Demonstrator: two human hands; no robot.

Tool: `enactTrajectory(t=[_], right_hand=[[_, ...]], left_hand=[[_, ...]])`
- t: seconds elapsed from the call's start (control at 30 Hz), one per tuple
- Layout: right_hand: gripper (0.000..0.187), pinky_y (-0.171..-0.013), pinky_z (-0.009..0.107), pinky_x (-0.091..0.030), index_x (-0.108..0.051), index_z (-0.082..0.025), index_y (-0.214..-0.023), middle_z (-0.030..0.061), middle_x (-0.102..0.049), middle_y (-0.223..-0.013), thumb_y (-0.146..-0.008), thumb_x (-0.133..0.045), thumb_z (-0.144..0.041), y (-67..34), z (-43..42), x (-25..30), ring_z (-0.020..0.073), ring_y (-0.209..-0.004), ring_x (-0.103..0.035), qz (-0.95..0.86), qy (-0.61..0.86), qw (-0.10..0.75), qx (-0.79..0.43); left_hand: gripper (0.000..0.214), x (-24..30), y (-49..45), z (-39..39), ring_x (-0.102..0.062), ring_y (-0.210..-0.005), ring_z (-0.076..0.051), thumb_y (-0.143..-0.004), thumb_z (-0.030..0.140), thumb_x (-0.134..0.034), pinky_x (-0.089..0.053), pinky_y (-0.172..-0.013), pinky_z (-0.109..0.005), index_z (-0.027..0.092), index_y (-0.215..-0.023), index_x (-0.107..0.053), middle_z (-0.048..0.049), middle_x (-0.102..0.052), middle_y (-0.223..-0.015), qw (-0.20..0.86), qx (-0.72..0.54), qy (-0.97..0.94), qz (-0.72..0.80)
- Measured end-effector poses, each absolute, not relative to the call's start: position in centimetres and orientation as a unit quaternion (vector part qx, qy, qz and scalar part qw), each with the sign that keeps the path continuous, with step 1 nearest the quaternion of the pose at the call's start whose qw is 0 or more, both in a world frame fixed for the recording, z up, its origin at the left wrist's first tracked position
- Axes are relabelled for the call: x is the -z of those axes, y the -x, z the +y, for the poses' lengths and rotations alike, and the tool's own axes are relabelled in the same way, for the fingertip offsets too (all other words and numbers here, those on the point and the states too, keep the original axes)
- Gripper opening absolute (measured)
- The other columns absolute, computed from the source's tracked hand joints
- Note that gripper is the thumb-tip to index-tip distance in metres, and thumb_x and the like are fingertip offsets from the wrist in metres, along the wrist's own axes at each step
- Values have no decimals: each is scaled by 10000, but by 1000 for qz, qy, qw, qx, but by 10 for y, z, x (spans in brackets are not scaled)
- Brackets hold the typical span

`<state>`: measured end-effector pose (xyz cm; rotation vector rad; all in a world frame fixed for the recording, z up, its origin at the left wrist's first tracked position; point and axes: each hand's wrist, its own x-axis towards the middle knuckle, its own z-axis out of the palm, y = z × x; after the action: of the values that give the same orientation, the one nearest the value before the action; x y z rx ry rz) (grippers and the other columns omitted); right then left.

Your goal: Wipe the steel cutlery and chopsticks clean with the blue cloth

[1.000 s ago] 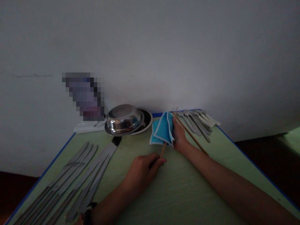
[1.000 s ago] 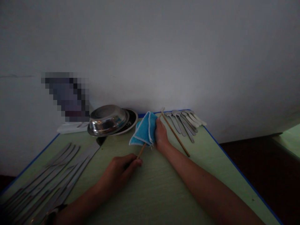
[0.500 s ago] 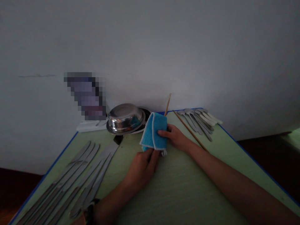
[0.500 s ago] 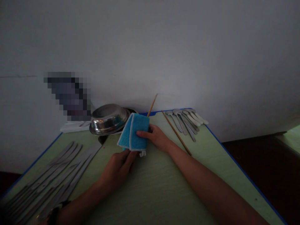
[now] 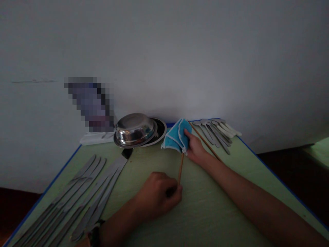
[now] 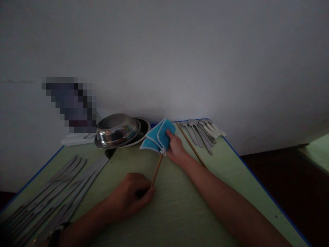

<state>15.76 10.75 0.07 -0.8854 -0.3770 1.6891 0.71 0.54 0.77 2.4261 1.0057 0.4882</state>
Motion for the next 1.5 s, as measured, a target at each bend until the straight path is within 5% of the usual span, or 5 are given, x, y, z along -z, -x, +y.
enactTrajectory(t=[0.47,0.57,0.83,1.2,1.5], right_hand=[[163,-631,266,-548,-616,-163,-826,0,-665,-586,-847,-503,-280,-157,99,1,140,-569,-645,-273,367,521,-721],[147,-656,273,-549,-617,-162,-827,7,-677,-624,-841,-515,-266,-156,98,0,144,-608,-655,-276,363,517,-725],[208,-688,333,-563,-593,-182,-842,27,-692,-699,-877,-436,-314,-158,109,3,175,-706,-673,-165,392,561,-711],[332,-474,214,-508,-555,-205,-685,-42,-585,-479,-911,-312,-222,-165,116,6,102,-399,-556,-147,353,576,-723],[256,-640,278,-551,-608,-164,-775,10,-666,-602,-891,-415,-286,-160,104,1,153,-638,-659,-213,356,518,-748]], left_hand=[[210,-4,-9,8,-569,-682,-122,-869,257,-494,-456,-639,-242,204,-1065,-545,-14,-626,-851,313,-254,-820,407],[210,-9,-8,8,-583,-787,-141,-892,243,-450,-452,-735,-264,198,-1032,-600,-43,-633,-939,322,-237,-839,368],[393,-16,-5,5,-475,-526,-105,-920,253,-361,-351,-555,-239,164,-586,-547,7,-499,-554,289,-139,-904,281],[265,-19,-2,6,-590,-800,-147,-822,318,-590,-440,-764,-272,228,-1071,-606,-22,-660,-892,407,-173,-852,279],[320,0,-8,16,-512,-501,-90,-714,307,-675,-397,-489,-199,209,-706,-371,73,-560,-607,406,-330,-702,483]])
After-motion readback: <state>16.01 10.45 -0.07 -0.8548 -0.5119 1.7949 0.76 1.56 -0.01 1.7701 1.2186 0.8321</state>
